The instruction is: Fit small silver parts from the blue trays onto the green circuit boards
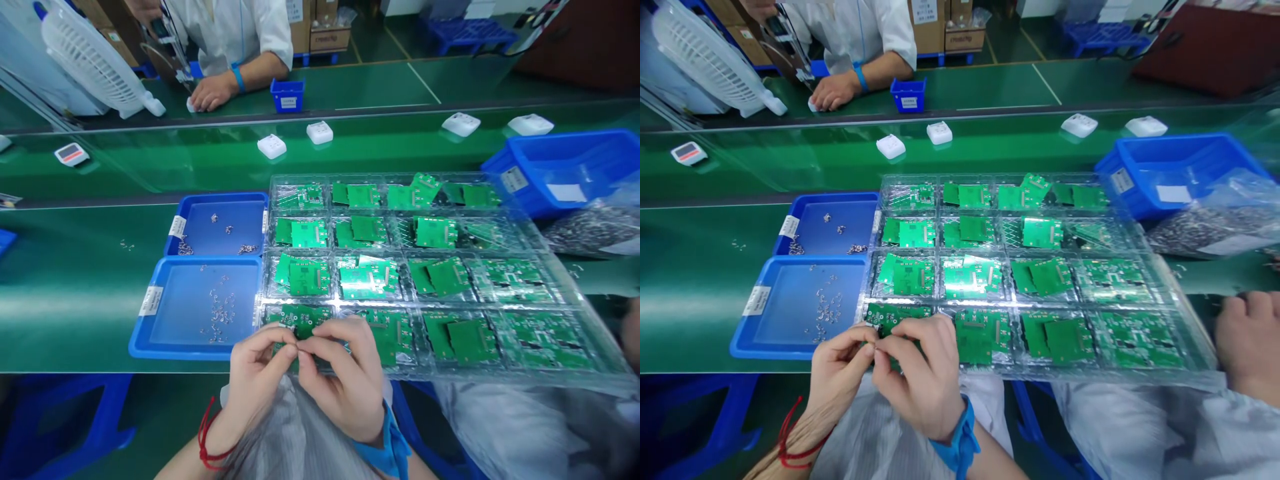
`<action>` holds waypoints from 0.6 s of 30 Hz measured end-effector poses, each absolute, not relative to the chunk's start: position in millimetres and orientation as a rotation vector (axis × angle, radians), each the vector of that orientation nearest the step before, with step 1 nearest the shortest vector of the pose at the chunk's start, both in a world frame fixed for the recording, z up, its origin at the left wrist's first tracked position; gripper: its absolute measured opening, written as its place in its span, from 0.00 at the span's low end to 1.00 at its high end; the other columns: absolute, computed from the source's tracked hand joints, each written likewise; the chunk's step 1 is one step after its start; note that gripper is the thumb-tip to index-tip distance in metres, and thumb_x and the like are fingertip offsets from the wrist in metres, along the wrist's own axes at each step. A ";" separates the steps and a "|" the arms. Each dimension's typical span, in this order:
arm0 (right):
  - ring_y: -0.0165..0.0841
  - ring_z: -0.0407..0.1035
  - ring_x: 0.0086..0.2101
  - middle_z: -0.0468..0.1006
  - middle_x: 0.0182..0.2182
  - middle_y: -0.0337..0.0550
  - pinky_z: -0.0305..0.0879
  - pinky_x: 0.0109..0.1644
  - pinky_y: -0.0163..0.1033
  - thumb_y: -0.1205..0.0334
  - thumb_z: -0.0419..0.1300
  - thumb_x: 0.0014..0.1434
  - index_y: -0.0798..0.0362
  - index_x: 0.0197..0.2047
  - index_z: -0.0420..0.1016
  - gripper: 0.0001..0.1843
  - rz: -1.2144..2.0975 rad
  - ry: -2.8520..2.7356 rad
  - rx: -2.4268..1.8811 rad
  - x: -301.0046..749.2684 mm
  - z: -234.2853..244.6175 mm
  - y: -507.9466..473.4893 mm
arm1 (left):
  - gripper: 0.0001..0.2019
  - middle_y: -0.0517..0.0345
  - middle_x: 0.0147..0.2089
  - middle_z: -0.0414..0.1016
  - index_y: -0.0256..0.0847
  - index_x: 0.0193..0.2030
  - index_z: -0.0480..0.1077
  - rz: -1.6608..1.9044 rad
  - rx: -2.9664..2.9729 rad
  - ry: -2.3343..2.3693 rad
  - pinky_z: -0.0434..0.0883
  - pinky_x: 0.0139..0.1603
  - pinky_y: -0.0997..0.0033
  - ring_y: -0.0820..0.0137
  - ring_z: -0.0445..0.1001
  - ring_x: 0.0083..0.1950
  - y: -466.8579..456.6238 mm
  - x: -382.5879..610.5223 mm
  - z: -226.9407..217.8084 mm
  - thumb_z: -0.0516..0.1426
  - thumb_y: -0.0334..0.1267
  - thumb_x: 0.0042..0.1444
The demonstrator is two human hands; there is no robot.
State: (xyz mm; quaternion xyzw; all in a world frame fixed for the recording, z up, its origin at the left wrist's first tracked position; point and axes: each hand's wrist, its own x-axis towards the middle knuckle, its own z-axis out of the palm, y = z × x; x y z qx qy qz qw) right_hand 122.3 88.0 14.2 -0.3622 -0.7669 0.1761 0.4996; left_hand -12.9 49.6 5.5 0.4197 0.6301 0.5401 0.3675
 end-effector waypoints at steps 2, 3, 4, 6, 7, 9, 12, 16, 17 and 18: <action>0.30 0.68 0.34 0.73 0.32 0.40 0.66 0.40 0.41 0.71 0.59 0.59 0.52 0.35 0.74 0.05 0.393 -1.896 -0.835 122.9 13.4 91.3 | 0.09 0.58 0.23 0.74 0.45 0.23 0.77 1.387 1.103 1.637 0.68 0.22 0.77 0.71 0.71 0.24 48.9 -12.7 6.2 0.65 0.44 0.50; 0.30 0.68 0.33 0.73 0.32 0.40 0.65 0.40 0.41 0.71 0.58 0.59 0.52 0.35 0.73 0.05 0.394 -1.908 -0.821 123.1 12.9 92.4 | 0.09 0.58 0.22 0.74 0.45 0.22 0.77 1.387 1.117 1.650 0.68 0.22 0.76 0.71 0.71 0.23 48.7 -12.5 6.9 0.65 0.44 0.49; 0.30 0.67 0.33 0.73 0.32 0.40 0.65 0.40 0.41 0.71 0.57 0.59 0.52 0.35 0.72 0.05 0.399 -1.911 -0.815 123.4 12.3 93.3 | 0.10 0.57 0.22 0.74 0.45 0.22 0.77 1.387 1.132 1.660 0.67 0.20 0.76 0.71 0.71 0.22 48.6 -12.4 7.6 0.65 0.45 0.49; 0.31 0.68 0.33 0.73 0.33 0.40 0.66 0.40 0.41 0.70 0.56 0.60 0.51 0.36 0.71 0.05 0.394 -1.892 -0.821 124.7 11.4 94.5 | 0.10 0.56 0.22 0.76 0.46 0.23 0.79 1.386 1.166 1.672 0.67 0.19 0.75 0.70 0.72 0.22 48.7 -12.3 9.1 0.65 0.46 0.50; 0.31 0.68 0.33 0.73 0.33 0.40 0.66 0.40 0.41 0.70 0.56 0.60 0.51 0.36 0.71 0.05 0.370 -1.872 -0.824 125.8 11.0 95.0 | 0.10 0.55 0.23 0.77 0.47 0.23 0.80 1.387 1.184 1.672 0.68 0.19 0.75 0.69 0.73 0.22 48.8 -12.4 9.7 0.65 0.48 0.51; 0.30 0.69 0.33 0.73 0.33 0.41 0.66 0.40 0.41 0.70 0.57 0.60 0.52 0.36 0.72 0.04 0.287 -1.845 -0.814 129.3 10.4 96.3 | 0.11 0.54 0.24 0.79 0.50 0.25 0.82 1.391 1.228 1.649 0.71 0.21 0.74 0.68 0.76 0.24 49.0 -13.0 10.3 0.65 0.51 0.52; 0.29 0.69 0.30 0.75 0.30 0.39 0.66 0.39 0.41 0.67 0.61 0.59 0.52 0.37 0.74 0.02 0.156 -1.894 -0.748 136.4 9.4 99.7 | 0.15 0.53 0.25 0.80 0.52 0.26 0.83 1.384 1.268 1.589 0.71 0.20 0.73 0.67 0.76 0.24 49.6 -13.7 10.7 0.63 0.58 0.52; 0.28 0.72 0.27 0.79 0.26 0.37 0.68 0.39 0.40 0.66 0.65 0.57 0.51 0.37 0.76 0.03 0.105 -1.998 -0.682 144.9 8.9 105.3 | 0.16 0.53 0.24 0.79 0.52 0.28 0.83 1.333 1.252 1.493 0.67 0.17 0.75 0.69 0.74 0.21 50.8 -12.1 10.6 0.62 0.59 0.52; 0.28 0.72 0.26 0.80 0.25 0.36 0.69 0.39 0.40 0.66 0.66 0.57 0.51 0.36 0.77 0.03 0.103 -2.014 -0.671 146.3 9.5 106.2 | 0.15 0.54 0.23 0.78 0.52 0.28 0.83 1.324 1.244 1.480 0.67 0.18 0.75 0.69 0.74 0.21 50.6 -11.5 10.5 0.63 0.58 0.52; 0.28 0.73 0.25 0.80 0.25 0.36 0.69 0.39 0.40 0.66 0.66 0.56 0.50 0.36 0.77 0.03 0.104 -2.031 -0.656 147.3 10.4 106.9 | 0.15 0.54 0.23 0.78 0.52 0.28 0.83 1.317 1.235 1.476 0.67 0.18 0.75 0.69 0.73 0.22 50.3 -10.9 10.3 0.63 0.58 0.52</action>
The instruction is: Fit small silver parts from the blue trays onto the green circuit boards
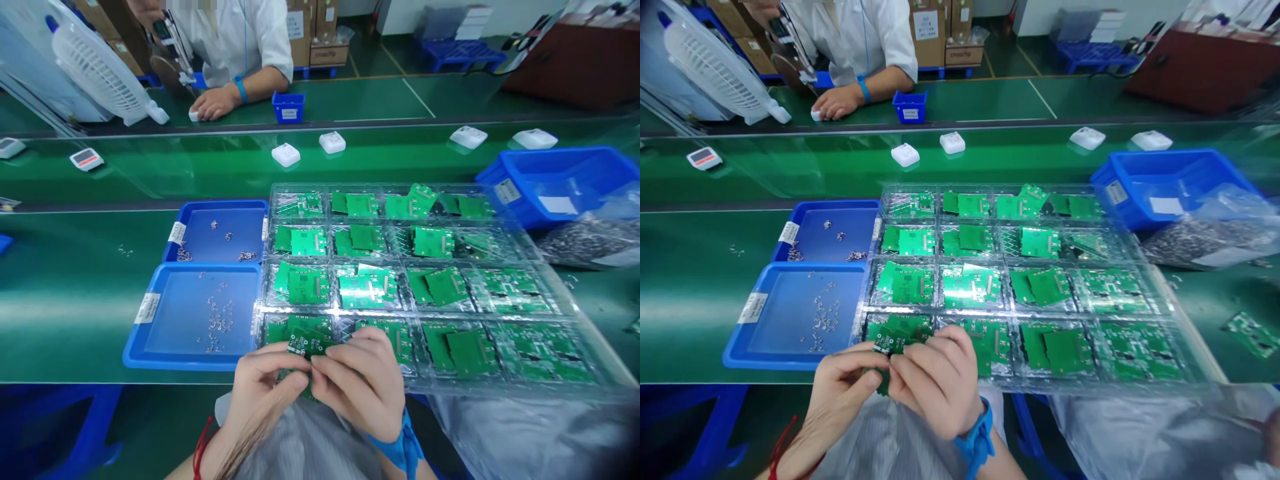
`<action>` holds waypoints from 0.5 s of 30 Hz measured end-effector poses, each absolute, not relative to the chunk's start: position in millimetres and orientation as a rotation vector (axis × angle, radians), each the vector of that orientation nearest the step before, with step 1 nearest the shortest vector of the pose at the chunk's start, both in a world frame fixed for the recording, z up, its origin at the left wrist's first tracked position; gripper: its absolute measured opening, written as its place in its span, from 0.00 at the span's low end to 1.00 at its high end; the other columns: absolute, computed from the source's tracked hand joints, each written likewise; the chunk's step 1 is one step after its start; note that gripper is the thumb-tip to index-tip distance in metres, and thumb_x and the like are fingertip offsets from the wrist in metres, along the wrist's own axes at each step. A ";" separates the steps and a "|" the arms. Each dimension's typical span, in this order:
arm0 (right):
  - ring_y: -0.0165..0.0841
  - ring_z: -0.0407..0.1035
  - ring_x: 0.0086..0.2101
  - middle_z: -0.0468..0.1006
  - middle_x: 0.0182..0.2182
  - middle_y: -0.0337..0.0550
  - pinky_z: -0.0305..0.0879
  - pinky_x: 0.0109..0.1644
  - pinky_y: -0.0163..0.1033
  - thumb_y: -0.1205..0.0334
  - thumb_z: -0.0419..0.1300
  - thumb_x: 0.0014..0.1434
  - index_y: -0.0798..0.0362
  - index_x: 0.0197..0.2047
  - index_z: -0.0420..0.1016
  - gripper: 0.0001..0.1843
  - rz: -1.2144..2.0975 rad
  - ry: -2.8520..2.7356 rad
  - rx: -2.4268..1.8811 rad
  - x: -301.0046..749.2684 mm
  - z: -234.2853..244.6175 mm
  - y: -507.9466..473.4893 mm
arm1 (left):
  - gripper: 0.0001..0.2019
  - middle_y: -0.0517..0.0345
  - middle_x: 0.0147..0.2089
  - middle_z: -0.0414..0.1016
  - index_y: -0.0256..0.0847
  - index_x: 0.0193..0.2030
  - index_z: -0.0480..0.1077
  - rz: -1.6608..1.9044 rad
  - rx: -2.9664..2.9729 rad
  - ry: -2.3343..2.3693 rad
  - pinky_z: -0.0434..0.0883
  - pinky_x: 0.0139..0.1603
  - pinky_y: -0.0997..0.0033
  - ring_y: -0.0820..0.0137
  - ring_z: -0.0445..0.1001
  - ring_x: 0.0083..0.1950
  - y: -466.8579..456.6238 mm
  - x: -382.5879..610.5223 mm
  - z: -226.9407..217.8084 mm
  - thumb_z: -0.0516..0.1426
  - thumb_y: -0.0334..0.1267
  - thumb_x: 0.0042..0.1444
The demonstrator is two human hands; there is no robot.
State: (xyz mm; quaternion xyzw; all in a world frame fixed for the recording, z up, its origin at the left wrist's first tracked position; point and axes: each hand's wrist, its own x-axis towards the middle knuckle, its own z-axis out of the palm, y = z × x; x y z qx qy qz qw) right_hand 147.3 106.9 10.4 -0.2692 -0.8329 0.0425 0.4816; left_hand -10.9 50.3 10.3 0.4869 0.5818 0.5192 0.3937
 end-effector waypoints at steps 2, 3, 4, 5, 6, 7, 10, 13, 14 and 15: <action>0.28 0.73 0.25 0.81 0.25 0.35 0.70 0.38 0.39 0.66 0.66 0.57 0.49 0.36 0.77 0.03 0.116 -2.064 -0.609 148.6 13.0 107.6 | 0.13 0.54 0.22 0.77 0.50 0.26 0.82 1.310 1.225 1.493 0.66 0.18 0.75 0.70 0.73 0.22 49.1 -10.1 10.1 0.65 0.55 0.51; 0.27 0.73 0.25 0.82 0.26 0.34 0.70 0.37 0.39 0.66 0.65 0.57 0.49 0.36 0.77 0.03 0.122 -2.075 -0.590 148.8 14.3 107.7 | 0.12 0.54 0.22 0.77 0.50 0.25 0.82 1.303 1.223 1.511 0.65 0.17 0.75 0.70 0.72 0.21 48.4 -9.9 10.2 0.66 0.53 0.50; 0.27 0.73 0.25 0.82 0.26 0.34 0.71 0.37 0.39 0.66 0.65 0.58 0.49 0.36 0.78 0.03 0.127 -2.082 -0.575 149.0 15.4 107.8 | 0.11 0.55 0.21 0.76 0.49 0.25 0.82 1.299 1.223 1.527 0.64 0.17 0.75 0.70 0.72 0.21 47.9 -9.9 10.3 0.67 0.51 0.50; 0.27 0.73 0.25 0.82 0.26 0.33 0.71 0.37 0.39 0.67 0.64 0.58 0.49 0.36 0.78 0.04 0.128 -2.085 -0.566 149.1 16.1 107.9 | 0.10 0.55 0.21 0.76 0.48 0.24 0.82 1.297 1.224 1.536 0.64 0.17 0.75 0.70 0.71 0.21 47.4 -9.9 10.4 0.67 0.49 0.50; 0.27 0.72 0.25 0.82 0.26 0.33 0.71 0.36 0.38 0.68 0.64 0.57 0.49 0.35 0.78 0.04 0.128 -2.085 -0.562 149.1 16.3 108.1 | 0.09 0.56 0.21 0.75 0.48 0.24 0.81 1.294 1.225 1.535 0.64 0.17 0.75 0.71 0.71 0.20 47.1 -10.0 10.6 0.67 0.48 0.50; 0.27 0.72 0.25 0.82 0.26 0.33 0.71 0.36 0.38 0.68 0.64 0.57 0.48 0.35 0.78 0.05 0.131 -2.082 -0.564 149.2 15.9 108.3 | 0.10 0.56 0.20 0.75 0.48 0.24 0.81 1.290 1.227 1.529 0.64 0.16 0.75 0.71 0.70 0.20 46.9 -10.1 10.8 0.67 0.47 0.50; 0.28 0.70 0.26 0.81 0.27 0.35 0.71 0.36 0.40 0.68 0.65 0.54 0.49 0.36 0.78 0.06 0.163 -2.078 -0.555 149.3 12.3 108.2 | 0.11 0.57 0.21 0.75 0.46 0.24 0.81 1.299 1.249 1.506 0.63 0.16 0.76 0.72 0.69 0.20 46.7 -10.2 11.1 0.65 0.46 0.53; 0.30 0.70 0.30 0.79 0.29 0.40 0.70 0.38 0.42 0.67 0.62 0.56 0.52 0.39 0.78 0.07 0.250 -2.012 -0.558 148.7 7.6 106.2 | 0.09 0.58 0.22 0.76 0.44 0.26 0.79 1.335 1.366 1.540 0.65 0.17 0.78 0.73 0.71 0.21 45.9 -10.1 10.8 0.64 0.41 0.55; 0.31 0.69 0.31 0.78 0.30 0.42 0.69 0.38 0.42 0.68 0.60 0.57 0.54 0.40 0.78 0.08 0.279 -1.972 -0.576 148.4 6.3 105.2 | 0.08 0.59 0.24 0.77 0.43 0.27 0.79 1.345 1.443 1.551 0.68 0.19 0.79 0.73 0.73 0.22 45.5 -10.0 10.5 0.63 0.38 0.56; 0.32 0.69 0.33 0.77 0.31 0.43 0.68 0.38 0.42 0.68 0.59 0.59 0.55 0.41 0.78 0.08 0.303 -1.933 -0.599 148.3 5.2 104.1 | 0.06 0.59 0.26 0.78 0.42 0.29 0.78 1.348 1.537 1.562 0.70 0.22 0.80 0.73 0.75 0.24 44.9 -9.8 9.8 0.63 0.36 0.57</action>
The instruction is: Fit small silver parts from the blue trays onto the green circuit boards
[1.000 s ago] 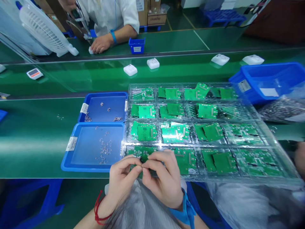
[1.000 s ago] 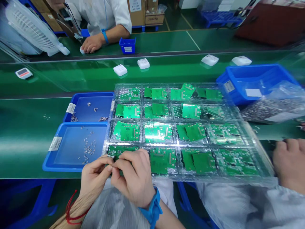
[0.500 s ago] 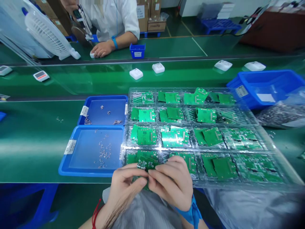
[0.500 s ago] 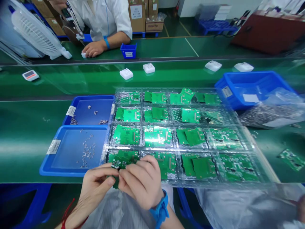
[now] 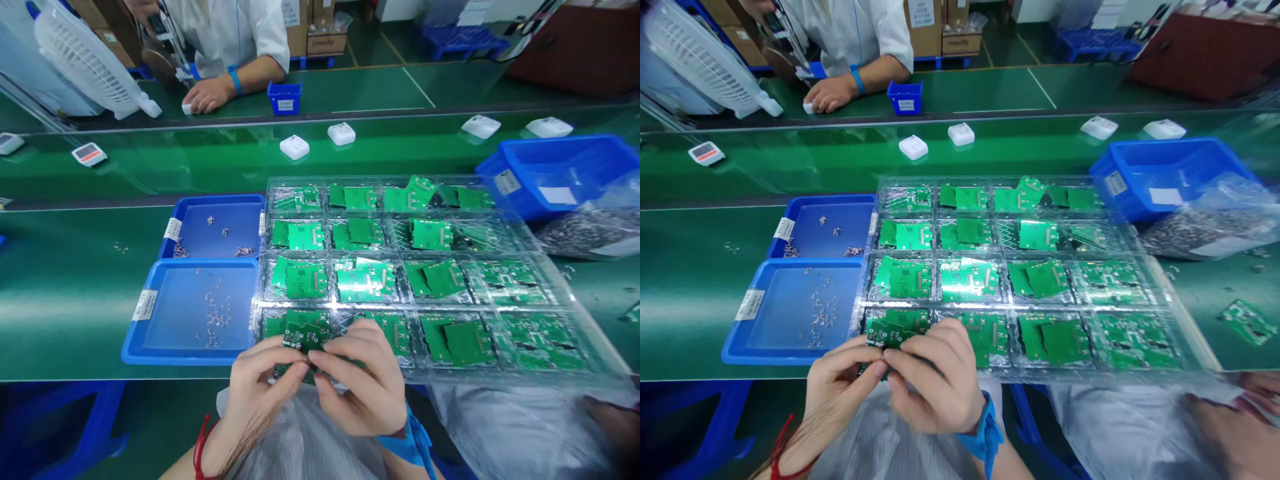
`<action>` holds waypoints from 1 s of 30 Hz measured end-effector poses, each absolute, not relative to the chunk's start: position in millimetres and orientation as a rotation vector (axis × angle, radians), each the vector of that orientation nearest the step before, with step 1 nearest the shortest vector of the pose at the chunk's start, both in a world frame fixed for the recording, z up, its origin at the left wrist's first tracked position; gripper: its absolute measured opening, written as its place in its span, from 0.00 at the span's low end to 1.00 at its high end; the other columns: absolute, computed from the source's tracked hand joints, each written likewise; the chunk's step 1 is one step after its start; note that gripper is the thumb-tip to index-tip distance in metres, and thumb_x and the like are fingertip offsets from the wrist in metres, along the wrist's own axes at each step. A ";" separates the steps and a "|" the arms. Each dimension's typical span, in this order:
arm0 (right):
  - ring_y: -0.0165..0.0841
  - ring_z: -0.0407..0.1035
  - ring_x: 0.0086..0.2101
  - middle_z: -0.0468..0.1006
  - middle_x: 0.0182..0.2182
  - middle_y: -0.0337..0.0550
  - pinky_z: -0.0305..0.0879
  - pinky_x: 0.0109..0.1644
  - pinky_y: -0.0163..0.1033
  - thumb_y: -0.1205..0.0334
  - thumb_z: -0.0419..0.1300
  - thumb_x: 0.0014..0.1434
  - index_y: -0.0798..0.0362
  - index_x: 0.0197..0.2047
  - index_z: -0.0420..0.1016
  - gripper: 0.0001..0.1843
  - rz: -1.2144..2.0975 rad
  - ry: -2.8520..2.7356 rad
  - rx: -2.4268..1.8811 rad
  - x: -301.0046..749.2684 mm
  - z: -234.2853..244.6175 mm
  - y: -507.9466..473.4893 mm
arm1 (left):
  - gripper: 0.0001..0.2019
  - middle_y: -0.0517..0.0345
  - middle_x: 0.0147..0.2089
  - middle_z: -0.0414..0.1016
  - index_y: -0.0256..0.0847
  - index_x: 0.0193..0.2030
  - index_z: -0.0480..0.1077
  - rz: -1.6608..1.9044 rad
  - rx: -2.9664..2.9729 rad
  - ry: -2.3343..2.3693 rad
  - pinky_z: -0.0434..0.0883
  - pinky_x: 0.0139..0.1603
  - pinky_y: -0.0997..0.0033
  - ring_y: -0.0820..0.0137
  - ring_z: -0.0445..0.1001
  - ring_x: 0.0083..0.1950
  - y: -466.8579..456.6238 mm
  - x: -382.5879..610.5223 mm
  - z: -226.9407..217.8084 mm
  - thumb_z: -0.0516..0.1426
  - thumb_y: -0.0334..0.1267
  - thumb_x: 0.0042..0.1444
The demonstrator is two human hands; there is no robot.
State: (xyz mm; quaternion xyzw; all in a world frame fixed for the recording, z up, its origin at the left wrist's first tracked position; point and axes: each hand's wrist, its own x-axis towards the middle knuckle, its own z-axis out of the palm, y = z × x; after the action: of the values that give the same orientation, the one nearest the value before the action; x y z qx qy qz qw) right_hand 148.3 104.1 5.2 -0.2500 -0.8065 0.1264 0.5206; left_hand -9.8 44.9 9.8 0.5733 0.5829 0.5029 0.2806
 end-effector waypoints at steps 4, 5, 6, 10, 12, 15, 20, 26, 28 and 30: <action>0.34 0.67 0.35 0.77 0.34 0.44 0.65 0.39 0.44 0.68 0.61 0.60 0.55 0.41 0.79 0.06 0.333 -1.940 -0.655 150.0 3.1 101.9 | 0.04 0.57 0.34 0.81 0.39 0.36 0.76 1.376 1.932 1.622 0.75 0.35 0.84 0.76 0.79 0.32 41.9 -9.8 4.4 0.59 0.30 0.61; 0.34 0.67 0.36 0.78 0.34 0.44 0.64 0.40 0.44 0.68 0.62 0.60 0.55 0.41 0.78 0.05 0.340 -1.970 -0.655 150.9 3.2 102.1 | 0.04 0.56 0.35 0.81 0.38 0.37 0.75 1.368 2.006 1.655 0.75 0.37 0.84 0.76 0.79 0.33 40.9 -10.1 2.5 0.59 0.29 0.61; 0.34 0.66 0.36 0.78 0.33 0.43 0.63 0.41 0.44 0.69 0.63 0.60 0.55 0.40 0.78 0.05 0.348 -2.000 -0.652 151.9 3.4 102.5 | 0.04 0.55 0.36 0.81 0.37 0.38 0.75 1.356 2.067 1.687 0.75 0.39 0.85 0.76 0.80 0.33 40.0 -10.5 0.8 0.58 0.29 0.62; 0.33 0.67 0.35 0.79 0.33 0.41 0.63 0.42 0.44 0.70 0.62 0.60 0.55 0.39 0.76 0.03 0.385 -2.061 -0.647 154.1 4.6 103.0 | 0.04 0.54 0.39 0.81 0.38 0.40 0.75 1.310 2.101 1.746 0.76 0.43 0.83 0.75 0.81 0.37 37.3 -10.3 -3.0 0.59 0.28 0.61; 0.32 0.67 0.36 0.77 0.33 0.41 0.63 0.43 0.43 0.71 0.61 0.60 0.55 0.38 0.75 0.04 0.452 -1.970 -0.718 152.6 3.5 101.0 | 0.06 0.56 0.40 0.81 0.40 0.44 0.75 1.323 2.014 1.765 0.77 0.41 0.83 0.74 0.81 0.38 36.8 -8.2 -2.4 0.59 0.30 0.61; 0.30 0.67 0.36 0.73 0.33 0.39 0.65 0.39 0.40 0.73 0.59 0.61 0.53 0.38 0.73 0.06 0.601 -1.681 -0.920 145.8 -1.1 95.6 | 0.09 0.63 0.35 0.80 0.44 0.45 0.75 1.371 1.866 1.830 0.74 0.30 0.87 0.78 0.79 0.31 36.2 -3.4 -0.9 0.60 0.28 0.59; 0.29 0.67 0.36 0.72 0.32 0.38 0.65 0.38 0.38 0.73 0.59 0.62 0.51 0.36 0.72 0.07 0.635 -1.546 -1.070 130.9 -4.8 90.3 | 0.08 0.68 0.30 0.76 0.43 0.37 0.72 1.496 1.745 1.778 0.69 0.25 0.88 0.83 0.72 0.24 30.6 2.1 -4.2 0.60 0.25 0.56; 0.29 0.67 0.36 0.72 0.32 0.37 0.62 0.39 0.37 0.71 0.59 0.62 0.52 0.35 0.72 0.06 0.504 -1.570 -1.141 127.8 0.3 93.9 | 0.08 0.70 0.25 0.74 0.42 0.33 0.70 1.527 1.803 1.836 0.71 0.31 0.84 0.81 0.73 0.24 27.7 6.9 -3.5 0.61 0.25 0.55; 0.29 0.66 0.35 0.71 0.31 0.36 0.61 0.39 0.38 0.71 0.59 0.62 0.51 0.35 0.71 0.06 0.474 -1.583 -1.157 128.5 0.6 95.0 | 0.08 0.71 0.24 0.73 0.42 0.32 0.69 1.523 1.837 1.844 0.68 0.26 0.83 0.82 0.68 0.20 30.1 9.3 0.3 0.61 0.25 0.55; 0.30 0.66 0.34 0.71 0.31 0.35 0.60 0.41 0.40 0.70 0.59 0.63 0.51 0.34 0.71 0.06 0.436 -1.597 -1.170 128.7 0.1 95.6 | 0.09 0.72 0.23 0.70 0.42 0.31 0.68 1.515 1.881 1.809 0.63 0.20 0.83 0.84 0.59 0.15 32.7 10.9 3.9 0.61 0.24 0.55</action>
State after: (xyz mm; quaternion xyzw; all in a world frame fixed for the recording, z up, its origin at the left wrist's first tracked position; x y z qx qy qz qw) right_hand 128.7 95.6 0.1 -0.4899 -0.6685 0.1825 0.5289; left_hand 10.9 32.7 3.9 0.6222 0.5983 0.5011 0.0622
